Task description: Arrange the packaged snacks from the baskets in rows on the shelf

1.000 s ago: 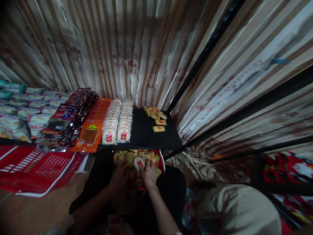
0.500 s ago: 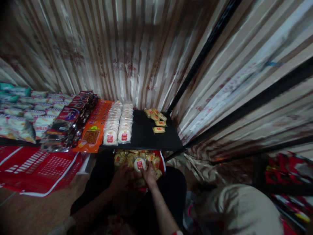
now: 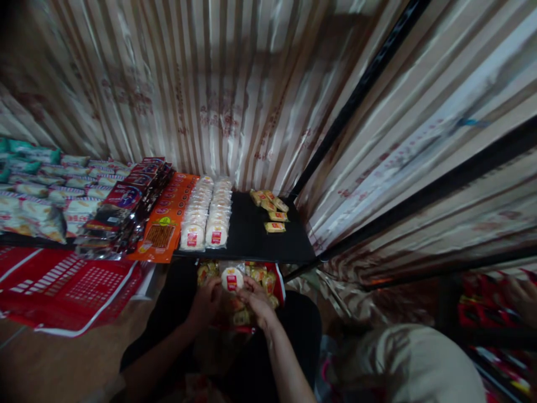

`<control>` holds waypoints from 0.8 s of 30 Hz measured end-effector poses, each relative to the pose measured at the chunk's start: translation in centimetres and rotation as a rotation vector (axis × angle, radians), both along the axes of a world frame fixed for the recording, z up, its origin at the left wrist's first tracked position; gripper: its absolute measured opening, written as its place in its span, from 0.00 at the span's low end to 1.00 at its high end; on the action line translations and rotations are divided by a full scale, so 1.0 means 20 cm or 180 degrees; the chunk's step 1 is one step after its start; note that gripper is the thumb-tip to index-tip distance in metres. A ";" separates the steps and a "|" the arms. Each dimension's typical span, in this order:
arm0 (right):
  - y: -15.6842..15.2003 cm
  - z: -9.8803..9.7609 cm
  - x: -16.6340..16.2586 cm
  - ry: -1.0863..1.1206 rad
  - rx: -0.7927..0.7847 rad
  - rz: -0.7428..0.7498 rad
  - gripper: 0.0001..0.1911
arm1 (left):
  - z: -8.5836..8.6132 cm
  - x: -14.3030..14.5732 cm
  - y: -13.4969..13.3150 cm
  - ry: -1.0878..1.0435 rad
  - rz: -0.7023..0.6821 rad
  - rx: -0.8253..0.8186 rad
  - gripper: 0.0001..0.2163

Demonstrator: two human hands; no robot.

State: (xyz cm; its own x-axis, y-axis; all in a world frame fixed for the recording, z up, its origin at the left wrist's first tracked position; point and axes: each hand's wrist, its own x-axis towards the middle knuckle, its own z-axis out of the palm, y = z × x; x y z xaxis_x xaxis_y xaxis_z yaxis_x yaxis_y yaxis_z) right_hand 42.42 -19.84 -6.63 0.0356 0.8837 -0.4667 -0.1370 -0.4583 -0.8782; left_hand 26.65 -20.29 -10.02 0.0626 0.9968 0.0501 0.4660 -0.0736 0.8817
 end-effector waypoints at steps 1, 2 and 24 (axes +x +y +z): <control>0.01 0.02 -0.02 0.0002 0.0096 0.0092 0.19 | 0.01 0.00 0.01 -0.0048 0.0062 0.0014 0.13; 0.03 0.04 -0.05 -0.0024 0.0183 0.0163 0.18 | 0.03 -0.01 0.02 -0.0076 0.0125 0.0018 0.14; 0.45 0.16 -0.27 -0.3239 0.1173 0.0717 0.14 | 0.09 -0.13 0.29 0.0180 0.0758 0.0741 0.17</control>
